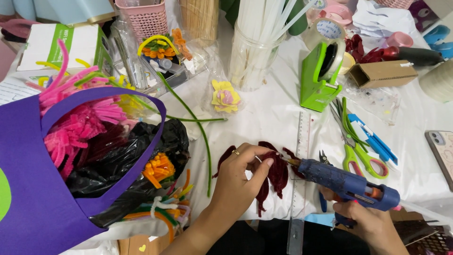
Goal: The person assembles maroon fabric petals into a flower shape using a hot glue gun. They pick up individual petals, apply glue, and press them together to form a layered flower. The workspace contains craft supplies including scissors, a ruler, and a purple bag of materials.
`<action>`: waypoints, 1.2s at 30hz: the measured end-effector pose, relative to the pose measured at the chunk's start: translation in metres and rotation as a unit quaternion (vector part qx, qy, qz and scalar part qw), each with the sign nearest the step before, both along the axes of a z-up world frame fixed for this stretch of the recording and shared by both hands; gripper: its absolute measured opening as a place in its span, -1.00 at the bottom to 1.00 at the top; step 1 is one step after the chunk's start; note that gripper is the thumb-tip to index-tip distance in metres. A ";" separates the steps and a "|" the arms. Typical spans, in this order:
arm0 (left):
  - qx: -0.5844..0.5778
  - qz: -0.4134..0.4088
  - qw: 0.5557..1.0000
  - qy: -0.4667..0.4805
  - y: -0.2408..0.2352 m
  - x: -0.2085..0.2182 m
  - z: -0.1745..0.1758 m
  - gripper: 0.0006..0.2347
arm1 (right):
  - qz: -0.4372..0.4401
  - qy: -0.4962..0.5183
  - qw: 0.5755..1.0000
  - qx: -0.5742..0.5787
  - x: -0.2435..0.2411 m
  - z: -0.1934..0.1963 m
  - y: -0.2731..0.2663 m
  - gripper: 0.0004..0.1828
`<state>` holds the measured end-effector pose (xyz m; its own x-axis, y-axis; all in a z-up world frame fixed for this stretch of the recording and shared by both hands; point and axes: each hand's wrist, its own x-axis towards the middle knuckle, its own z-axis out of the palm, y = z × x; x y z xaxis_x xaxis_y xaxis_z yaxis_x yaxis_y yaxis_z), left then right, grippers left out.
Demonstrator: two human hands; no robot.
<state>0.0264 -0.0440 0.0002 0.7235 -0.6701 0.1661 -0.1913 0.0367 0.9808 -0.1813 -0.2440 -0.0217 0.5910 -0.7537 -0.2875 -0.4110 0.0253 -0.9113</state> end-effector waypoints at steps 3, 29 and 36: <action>0.005 -0.001 1.000 0.012 0.000 0.000 0.001 -0.87 | 0.185 -0.150 0.967 -0.090 0.025 0.022 0.006 -0.77; -0.008 -0.003 1.000 -0.002 0.000 0.003 -0.004 -0.84 | 0.289 -0.145 0.775 -0.544 -0.005 -0.022 -0.017 -0.79; -0.015 0.006 1.000 0.003 -0.002 0.003 -0.007 -0.86 | 0.289 -0.156 0.770 -0.548 0.001 -0.015 -0.015 -0.81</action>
<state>0.0289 -0.0456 -0.0069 0.7324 -0.6561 0.1819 -0.1856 0.0646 0.9805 -0.1807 -0.2591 -0.0367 0.8297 -0.0288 0.5575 0.1776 -0.9332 -0.3125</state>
